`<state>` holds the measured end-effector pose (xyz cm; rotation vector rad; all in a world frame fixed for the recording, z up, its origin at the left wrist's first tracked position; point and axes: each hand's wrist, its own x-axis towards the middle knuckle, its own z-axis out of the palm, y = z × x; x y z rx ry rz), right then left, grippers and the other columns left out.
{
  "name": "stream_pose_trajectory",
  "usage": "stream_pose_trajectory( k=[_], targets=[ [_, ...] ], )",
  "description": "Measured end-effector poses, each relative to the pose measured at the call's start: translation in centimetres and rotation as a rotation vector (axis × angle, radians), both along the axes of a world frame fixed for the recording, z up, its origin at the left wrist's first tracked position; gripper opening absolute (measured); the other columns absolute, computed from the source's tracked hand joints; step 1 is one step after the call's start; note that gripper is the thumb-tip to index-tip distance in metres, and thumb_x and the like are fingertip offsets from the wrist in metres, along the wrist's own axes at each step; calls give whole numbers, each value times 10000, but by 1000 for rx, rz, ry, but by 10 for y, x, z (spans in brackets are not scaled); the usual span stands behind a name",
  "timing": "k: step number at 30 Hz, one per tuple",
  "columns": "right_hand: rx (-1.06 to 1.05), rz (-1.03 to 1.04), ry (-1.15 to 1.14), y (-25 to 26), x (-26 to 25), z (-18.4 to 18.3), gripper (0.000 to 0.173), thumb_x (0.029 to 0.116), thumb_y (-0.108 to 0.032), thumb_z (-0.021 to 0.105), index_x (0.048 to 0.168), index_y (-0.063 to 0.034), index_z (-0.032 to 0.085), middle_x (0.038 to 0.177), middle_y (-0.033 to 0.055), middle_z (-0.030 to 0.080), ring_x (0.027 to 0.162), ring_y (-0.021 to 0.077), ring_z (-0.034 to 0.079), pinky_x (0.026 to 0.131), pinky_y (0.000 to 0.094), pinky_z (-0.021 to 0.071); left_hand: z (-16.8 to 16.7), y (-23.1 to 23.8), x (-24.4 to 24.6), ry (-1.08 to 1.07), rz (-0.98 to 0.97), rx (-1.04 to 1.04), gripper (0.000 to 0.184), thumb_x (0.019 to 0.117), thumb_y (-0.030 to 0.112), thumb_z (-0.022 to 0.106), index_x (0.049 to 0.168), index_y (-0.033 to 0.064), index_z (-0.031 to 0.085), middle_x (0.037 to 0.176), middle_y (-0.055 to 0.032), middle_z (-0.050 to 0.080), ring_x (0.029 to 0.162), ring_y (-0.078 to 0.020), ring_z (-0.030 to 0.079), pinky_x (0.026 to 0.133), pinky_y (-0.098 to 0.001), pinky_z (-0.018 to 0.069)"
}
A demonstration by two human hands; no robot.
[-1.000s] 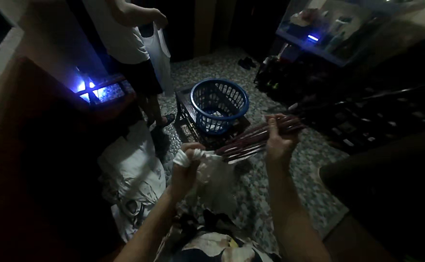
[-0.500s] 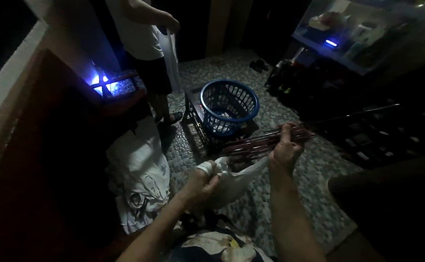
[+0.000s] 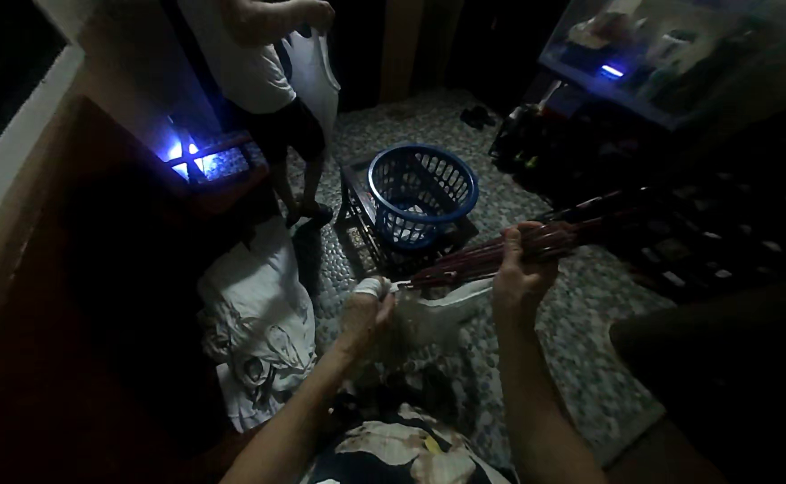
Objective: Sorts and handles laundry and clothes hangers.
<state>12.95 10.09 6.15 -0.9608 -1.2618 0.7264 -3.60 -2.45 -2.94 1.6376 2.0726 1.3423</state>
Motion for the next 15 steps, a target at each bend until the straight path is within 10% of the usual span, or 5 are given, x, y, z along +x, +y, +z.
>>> stream_pose_trajectory(
  k=[15],
  targets=[
    [138,144,-15,13,-2,-7,260,1035,-108,575,1259,22,557,1081,23,682,988,68,677,900,277,584,-4,-14,-17,-470,-39,-103,327,1033,244,534,1149,-40,647,1011,-106,687,928,-118,671,874,-308,566]
  ],
)
